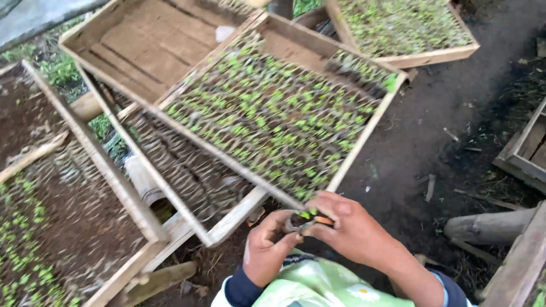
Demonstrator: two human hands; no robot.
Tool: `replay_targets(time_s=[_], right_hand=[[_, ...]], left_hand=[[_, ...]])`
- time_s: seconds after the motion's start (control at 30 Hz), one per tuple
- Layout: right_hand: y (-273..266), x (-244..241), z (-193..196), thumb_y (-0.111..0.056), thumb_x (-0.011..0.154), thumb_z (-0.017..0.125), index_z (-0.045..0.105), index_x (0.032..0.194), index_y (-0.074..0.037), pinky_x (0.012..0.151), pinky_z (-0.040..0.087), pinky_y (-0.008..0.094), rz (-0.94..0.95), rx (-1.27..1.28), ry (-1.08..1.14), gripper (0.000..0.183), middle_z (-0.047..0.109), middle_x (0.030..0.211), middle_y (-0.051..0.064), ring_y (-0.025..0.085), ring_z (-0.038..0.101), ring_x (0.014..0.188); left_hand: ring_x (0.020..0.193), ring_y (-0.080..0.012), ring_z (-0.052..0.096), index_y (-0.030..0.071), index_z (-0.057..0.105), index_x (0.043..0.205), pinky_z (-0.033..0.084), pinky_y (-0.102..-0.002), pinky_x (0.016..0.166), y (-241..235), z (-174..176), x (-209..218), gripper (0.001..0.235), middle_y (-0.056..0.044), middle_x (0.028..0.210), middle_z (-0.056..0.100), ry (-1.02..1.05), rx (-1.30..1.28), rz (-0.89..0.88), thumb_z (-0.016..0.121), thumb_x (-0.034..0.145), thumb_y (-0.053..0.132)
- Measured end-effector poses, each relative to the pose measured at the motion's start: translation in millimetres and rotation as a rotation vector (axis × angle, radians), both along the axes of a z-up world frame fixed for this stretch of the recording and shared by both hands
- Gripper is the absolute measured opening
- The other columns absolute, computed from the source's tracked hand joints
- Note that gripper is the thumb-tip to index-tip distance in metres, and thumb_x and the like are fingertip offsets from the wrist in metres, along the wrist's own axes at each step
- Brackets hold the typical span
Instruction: Transplanting small green seedlings from a nursery tray into individual soil-filled cells in a larger tray.
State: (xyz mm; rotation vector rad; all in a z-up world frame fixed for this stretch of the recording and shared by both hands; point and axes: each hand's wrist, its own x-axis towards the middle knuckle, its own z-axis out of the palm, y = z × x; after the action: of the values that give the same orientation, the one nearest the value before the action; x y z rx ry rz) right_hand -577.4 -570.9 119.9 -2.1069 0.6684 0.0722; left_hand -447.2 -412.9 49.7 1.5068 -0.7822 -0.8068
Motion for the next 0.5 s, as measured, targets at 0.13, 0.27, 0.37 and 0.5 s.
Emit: replay_targets(time_s=[0.13,0.27,0.37,0.5], right_hand=[[-51,-47,19,-0.022,0.088,0.073,0.073,0.108,-0.018,0.074,0.045,0.037,-0.192,0.119,0.023,0.020,0.065,0.100,0.000,0.018,0.065,0.083],[-88,-80,9,-0.029,0.081,0.081,0.072,0.107,-0.019,0.073,0.047,0.034,-0.200,0.001,-0.050,0.029,0.069,0.100,-0.003,0.015,0.067,0.085],[-109,-98,5,-0.030,0.077,0.083,0.072,0.108,-0.017,0.078,0.050,0.032,-0.148,-0.056,-0.134,0.036,0.072,0.104,-0.002,0.013,0.068,0.092],[-145,-107,1,-0.016,0.083,0.071,0.072,0.103,-0.014,0.078,0.050,0.033,-0.183,-0.088,-0.330,0.020,0.072,0.099,0.000,0.016,0.068,0.092]], left_hand=[[0.075,-0.0225,0.074,-0.004,0.063,0.119,0.063,-0.035,0.073,-72,-13,-41,0.040,-0.015,0.090,0.074,0.344,-0.169,-0.133,0.072,0.089,0.021],[0.076,-0.0219,0.069,-0.004,0.058,0.128,0.052,-0.031,0.069,-121,-28,-74,0.047,-0.014,0.094,0.070,0.617,-0.271,-0.137,0.067,0.093,0.025],[0.078,-0.0210,0.065,-0.004,0.056,0.129,0.051,-0.034,0.067,-142,-44,-87,0.045,-0.014,0.094,0.068,0.885,-0.338,-0.149,0.067,0.094,0.023],[0.076,-0.0264,0.061,-0.005,0.056,0.124,0.050,-0.036,0.066,-167,-15,-78,0.035,-0.019,0.098,0.066,1.009,-0.236,-0.319,0.062,0.098,0.018]])
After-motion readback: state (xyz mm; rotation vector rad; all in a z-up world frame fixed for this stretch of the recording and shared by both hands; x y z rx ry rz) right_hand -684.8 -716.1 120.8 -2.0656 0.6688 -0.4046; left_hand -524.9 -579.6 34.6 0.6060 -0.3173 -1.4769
